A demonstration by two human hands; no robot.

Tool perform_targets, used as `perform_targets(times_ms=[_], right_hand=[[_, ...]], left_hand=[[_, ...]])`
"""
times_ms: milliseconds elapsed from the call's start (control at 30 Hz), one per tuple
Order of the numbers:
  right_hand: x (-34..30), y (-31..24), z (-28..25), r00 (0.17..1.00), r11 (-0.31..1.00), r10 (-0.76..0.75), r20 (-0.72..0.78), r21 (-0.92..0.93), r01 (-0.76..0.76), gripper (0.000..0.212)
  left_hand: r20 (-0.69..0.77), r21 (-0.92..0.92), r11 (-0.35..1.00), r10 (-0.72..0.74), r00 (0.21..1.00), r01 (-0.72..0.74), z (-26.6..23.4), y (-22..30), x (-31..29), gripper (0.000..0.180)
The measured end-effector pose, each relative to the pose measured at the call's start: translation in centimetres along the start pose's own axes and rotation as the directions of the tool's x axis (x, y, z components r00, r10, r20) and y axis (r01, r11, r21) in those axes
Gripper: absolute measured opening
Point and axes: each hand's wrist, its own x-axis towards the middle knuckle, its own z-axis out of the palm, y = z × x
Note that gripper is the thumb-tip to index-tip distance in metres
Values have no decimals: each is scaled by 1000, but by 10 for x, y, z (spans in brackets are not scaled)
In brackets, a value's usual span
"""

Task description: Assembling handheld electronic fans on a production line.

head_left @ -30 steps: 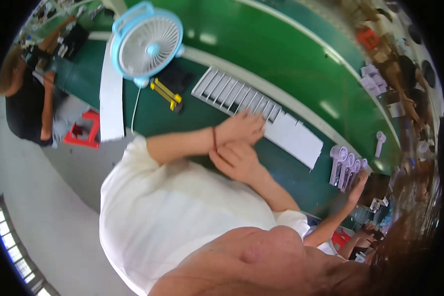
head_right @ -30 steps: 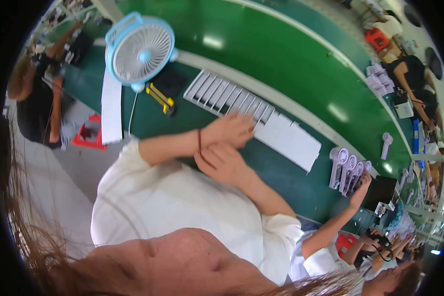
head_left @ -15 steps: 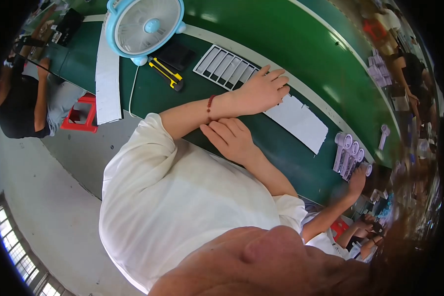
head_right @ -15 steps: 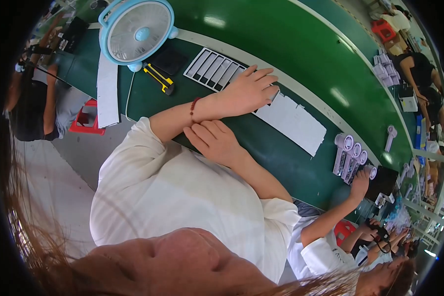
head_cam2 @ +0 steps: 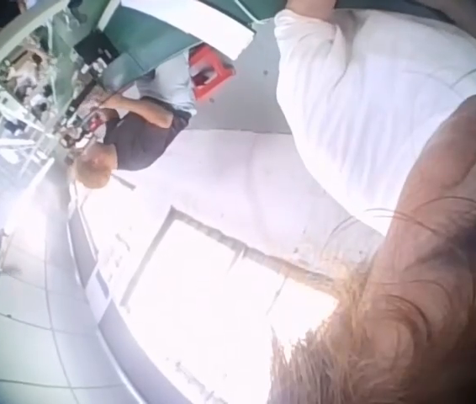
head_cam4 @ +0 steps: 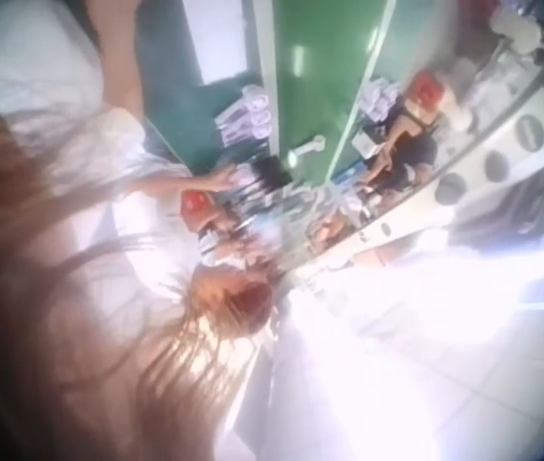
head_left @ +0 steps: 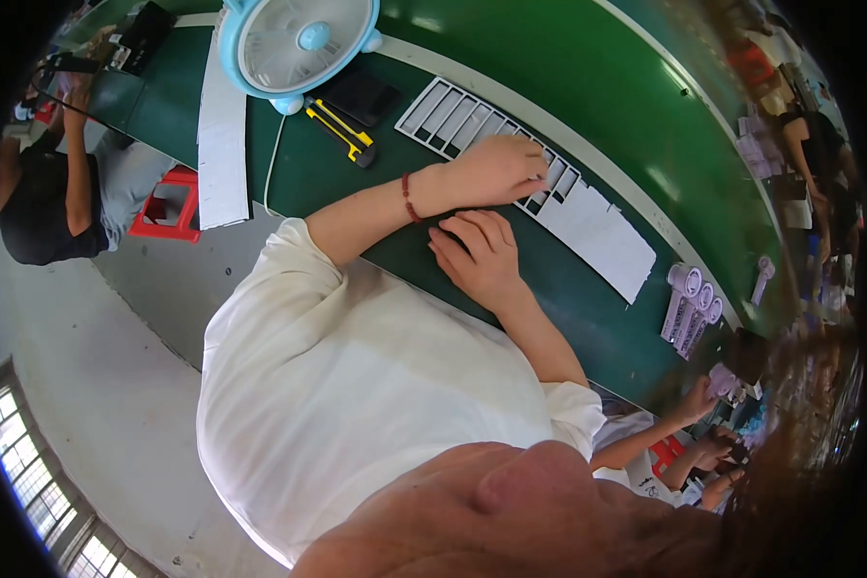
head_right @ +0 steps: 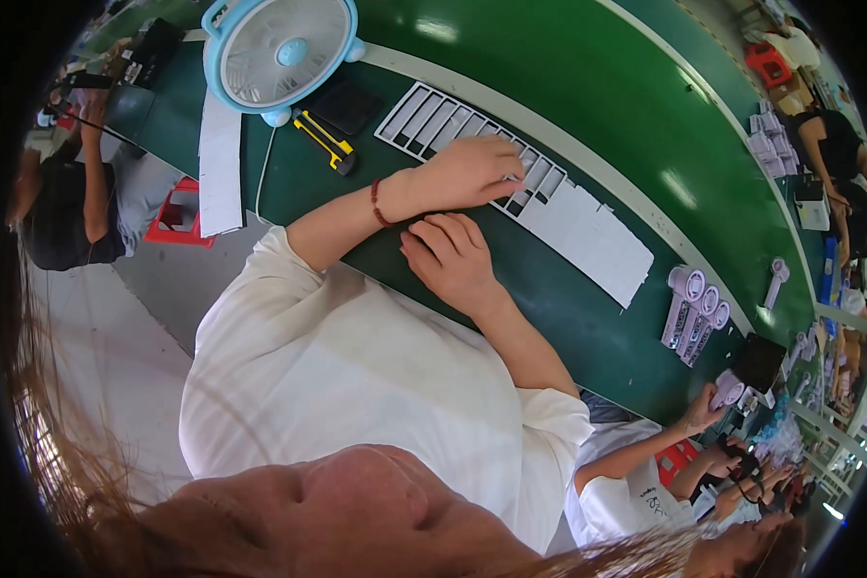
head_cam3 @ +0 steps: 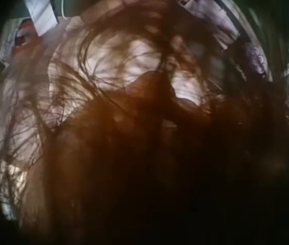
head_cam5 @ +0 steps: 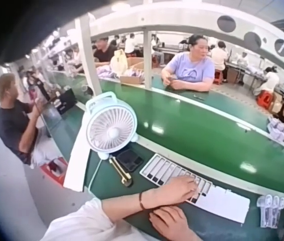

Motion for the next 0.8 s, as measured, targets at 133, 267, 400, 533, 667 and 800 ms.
perform_targets(times_ms=[133, 267, 400, 533, 667, 800], right_hand=[[4, 8, -1, 997, 995, 63, 51, 80, -67, 34], [6, 12, -2, 992, 990, 121, 23, 73, -123, 43], [5, 13, -2, 981, 979, 194, 26, 58, -195, 62], [3, 16, 1, 976, 974, 212, 41, 72, -215, 70], [3, 18, 3, 978, 974, 202, 53, 93, -206, 71], [5, 16, 0, 975, 972, 181, 131, 130, -198, 72]], left_hand=[[-55, -24, 991, -136, 989, 134, -16, -14, 9, 32], [-102, 162, 972, -157, 982, 172, -30, -21, 17, 34], [-21, 371, 885, -294, 956, 280, -33, -20, 12, 23], [40, 479, 829, -349, 936, 288, -32, -5, 9, 12], [54, 481, 844, -298, 953, 236, -24, -10, 3, 9], [137, 507, 835, -322, 937, 213, -18, -9, 0, 22]])
